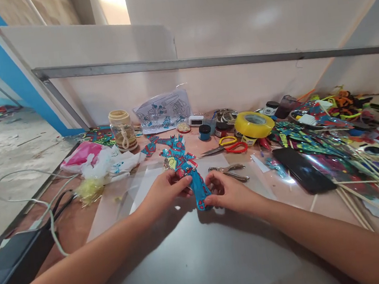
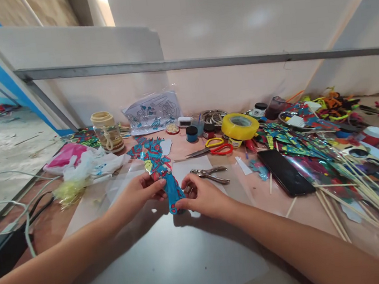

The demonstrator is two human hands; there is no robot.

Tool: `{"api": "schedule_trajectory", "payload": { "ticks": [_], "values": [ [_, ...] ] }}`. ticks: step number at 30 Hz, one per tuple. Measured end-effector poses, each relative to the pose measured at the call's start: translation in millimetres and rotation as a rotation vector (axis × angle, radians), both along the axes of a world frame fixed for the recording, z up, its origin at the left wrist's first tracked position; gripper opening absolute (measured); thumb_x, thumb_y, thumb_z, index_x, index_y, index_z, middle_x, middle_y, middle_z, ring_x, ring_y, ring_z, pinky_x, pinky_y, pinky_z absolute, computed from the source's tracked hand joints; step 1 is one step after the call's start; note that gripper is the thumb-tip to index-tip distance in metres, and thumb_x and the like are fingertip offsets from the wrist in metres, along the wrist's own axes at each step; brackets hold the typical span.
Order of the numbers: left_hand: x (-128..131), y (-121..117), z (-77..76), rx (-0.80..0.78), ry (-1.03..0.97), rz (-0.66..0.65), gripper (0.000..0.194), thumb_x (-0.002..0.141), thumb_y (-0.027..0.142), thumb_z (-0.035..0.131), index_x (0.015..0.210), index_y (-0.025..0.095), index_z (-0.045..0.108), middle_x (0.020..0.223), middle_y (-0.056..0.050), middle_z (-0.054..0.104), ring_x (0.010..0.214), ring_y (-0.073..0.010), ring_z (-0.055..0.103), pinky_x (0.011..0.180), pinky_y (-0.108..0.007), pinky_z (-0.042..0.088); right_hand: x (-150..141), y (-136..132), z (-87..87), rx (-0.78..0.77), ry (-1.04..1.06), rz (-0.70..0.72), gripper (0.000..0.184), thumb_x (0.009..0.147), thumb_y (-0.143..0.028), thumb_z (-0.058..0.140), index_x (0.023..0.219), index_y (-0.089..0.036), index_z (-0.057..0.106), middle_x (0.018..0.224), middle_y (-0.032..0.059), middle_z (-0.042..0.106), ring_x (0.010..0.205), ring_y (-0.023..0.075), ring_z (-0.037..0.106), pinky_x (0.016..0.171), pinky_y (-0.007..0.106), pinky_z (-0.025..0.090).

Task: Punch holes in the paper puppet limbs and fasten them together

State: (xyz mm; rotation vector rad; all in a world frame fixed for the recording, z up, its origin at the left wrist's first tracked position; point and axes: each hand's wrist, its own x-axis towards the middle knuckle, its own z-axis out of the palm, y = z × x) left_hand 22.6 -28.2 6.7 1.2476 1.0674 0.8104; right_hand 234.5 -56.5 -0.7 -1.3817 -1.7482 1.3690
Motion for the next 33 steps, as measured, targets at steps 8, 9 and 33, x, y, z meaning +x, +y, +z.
{"api": "schedule_trajectory", "payload": {
  "ticks": [8,9,33],
  "values": [
    [12.6,-14.1,-5.6,0.021,0.114,0.022,0.028,0.078,0.041,0.073,0.079,0.016,0.059,0.07,-0.004,0.072,0.064,-0.017,0.069,0.064,-0.029,0.056,-6.8,-10.0,-9.2,0.089,0.076,0.032,0.037,0.074,-0.021,0.07,0.106,-0.023,0.052,0.102,0.0014,0.065,0.089,0.0175,0.062,0.075,0.029,0.048],
    [12.3,-13.3,-4.6,0.013,0.112,0.02,0.028,0.076,0.04,0.073,0.078,0.016,0.059,0.069,-0.004,0.072,0.063,-0.0165,0.069,0.063,-0.028,0.056,-4.5,-9.4,-11.3,0.096,0.107,0.044,0.031,0.077,-0.021,0.067,0.105,-0.022,0.053,0.101,0.0018,0.065,0.089,0.0176,0.062,0.077,0.03,0.049],
    [-15.7,-13.6,-5.5,-0.099,0.178,-0.096,0.037,0.076,0.05,0.07,0.069,0.015,0.062,0.061,-0.006,0.069,0.054,-0.0171,0.065,0.055,-0.027,0.053,7.1,-1.4,-20.5,0.145,0.133,-0.146,0.024,0.086,-0.029,0.059,0.109,-0.023,0.057,0.075,-0.0024,0.061,0.065,0.0149,0.059,0.06,0.027,0.045]
  ]
}}
